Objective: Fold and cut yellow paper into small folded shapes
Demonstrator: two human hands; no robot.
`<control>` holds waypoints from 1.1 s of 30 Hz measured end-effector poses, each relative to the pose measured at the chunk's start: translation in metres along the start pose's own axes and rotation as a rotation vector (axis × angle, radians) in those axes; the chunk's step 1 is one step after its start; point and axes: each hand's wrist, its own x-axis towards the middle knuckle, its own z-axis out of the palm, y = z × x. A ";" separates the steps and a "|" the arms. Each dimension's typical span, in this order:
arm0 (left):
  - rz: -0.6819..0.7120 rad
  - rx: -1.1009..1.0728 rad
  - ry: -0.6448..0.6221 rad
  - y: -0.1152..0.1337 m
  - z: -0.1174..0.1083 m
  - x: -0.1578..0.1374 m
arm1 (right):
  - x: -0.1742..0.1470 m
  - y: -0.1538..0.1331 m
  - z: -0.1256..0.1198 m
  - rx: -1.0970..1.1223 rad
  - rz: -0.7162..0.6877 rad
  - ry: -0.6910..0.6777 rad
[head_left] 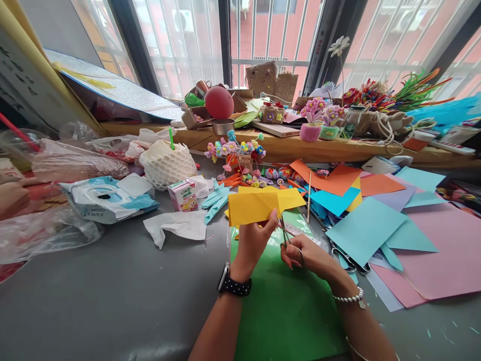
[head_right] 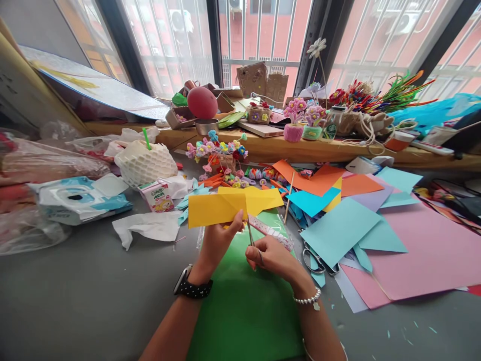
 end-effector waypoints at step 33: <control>-0.021 -0.014 -0.023 0.001 -0.004 0.001 | 0.005 -0.001 0.003 0.045 0.057 0.079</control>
